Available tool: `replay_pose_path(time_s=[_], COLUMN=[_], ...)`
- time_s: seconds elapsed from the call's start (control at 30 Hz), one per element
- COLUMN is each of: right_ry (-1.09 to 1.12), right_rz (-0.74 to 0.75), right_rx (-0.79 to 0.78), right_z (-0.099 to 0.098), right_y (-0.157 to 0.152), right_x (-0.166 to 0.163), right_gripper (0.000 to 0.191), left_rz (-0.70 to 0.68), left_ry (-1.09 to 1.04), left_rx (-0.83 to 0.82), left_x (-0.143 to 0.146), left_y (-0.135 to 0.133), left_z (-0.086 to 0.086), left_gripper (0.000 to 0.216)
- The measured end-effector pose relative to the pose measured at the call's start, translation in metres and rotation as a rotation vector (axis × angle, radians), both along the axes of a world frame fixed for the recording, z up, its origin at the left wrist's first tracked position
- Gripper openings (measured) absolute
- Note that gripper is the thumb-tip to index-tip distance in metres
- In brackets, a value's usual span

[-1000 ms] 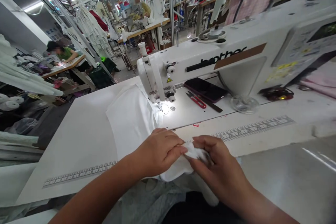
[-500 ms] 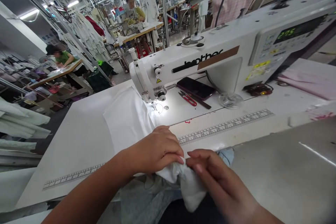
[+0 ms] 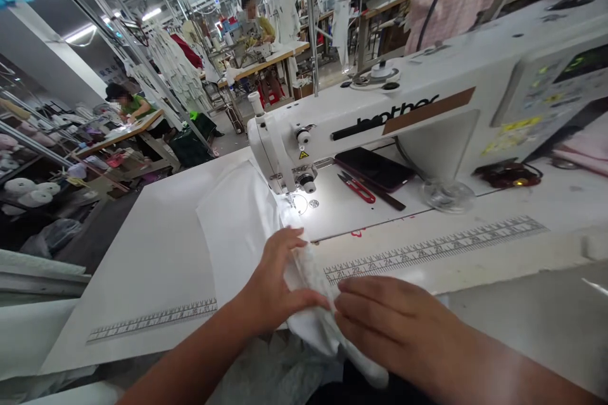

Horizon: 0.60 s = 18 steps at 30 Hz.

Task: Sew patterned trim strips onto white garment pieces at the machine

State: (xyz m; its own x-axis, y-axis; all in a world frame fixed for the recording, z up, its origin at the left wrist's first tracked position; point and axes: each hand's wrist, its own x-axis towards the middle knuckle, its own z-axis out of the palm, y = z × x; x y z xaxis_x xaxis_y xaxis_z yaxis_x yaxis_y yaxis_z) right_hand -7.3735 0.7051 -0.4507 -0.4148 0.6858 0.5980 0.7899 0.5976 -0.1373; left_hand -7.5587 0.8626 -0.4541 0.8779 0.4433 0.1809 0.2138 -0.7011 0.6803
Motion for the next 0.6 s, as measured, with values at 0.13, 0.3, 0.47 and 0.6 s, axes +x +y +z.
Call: replay_pose_path(time_s=[0.13, 0.3, 0.47, 0.6], right_ry=[-0.06, -0.057, -0.027, 0.005], right_rz=[0.009, -0.005, -0.064, -0.08], right_rx=[-0.081, -0.122, -0.087, -0.059], right_z=[-0.029, -0.047, -0.039, -0.034], right_y=[-0.005, 0.005, 0.012, 0.009], right_x=[-0.006, -0.028, -0.043, -0.039], right_gripper=[0.025, 0.021, 0.029, 0.035], left_rz=[0.142, 0.257, 0.703, 0.468], left_ry=[0.459, 0.661, 0.646, 0.49], left_rx=[0.35, 0.416, 0.392, 0.294], left_x=[-0.039, -0.089, -0.058, 0.008], left_y=[0.047, 0.128, 0.122, 0.084], left_z=[-0.016, -0.007, -0.008, -0.016], left_gripper=[0.082, 0.059, 0.051, 0.051])
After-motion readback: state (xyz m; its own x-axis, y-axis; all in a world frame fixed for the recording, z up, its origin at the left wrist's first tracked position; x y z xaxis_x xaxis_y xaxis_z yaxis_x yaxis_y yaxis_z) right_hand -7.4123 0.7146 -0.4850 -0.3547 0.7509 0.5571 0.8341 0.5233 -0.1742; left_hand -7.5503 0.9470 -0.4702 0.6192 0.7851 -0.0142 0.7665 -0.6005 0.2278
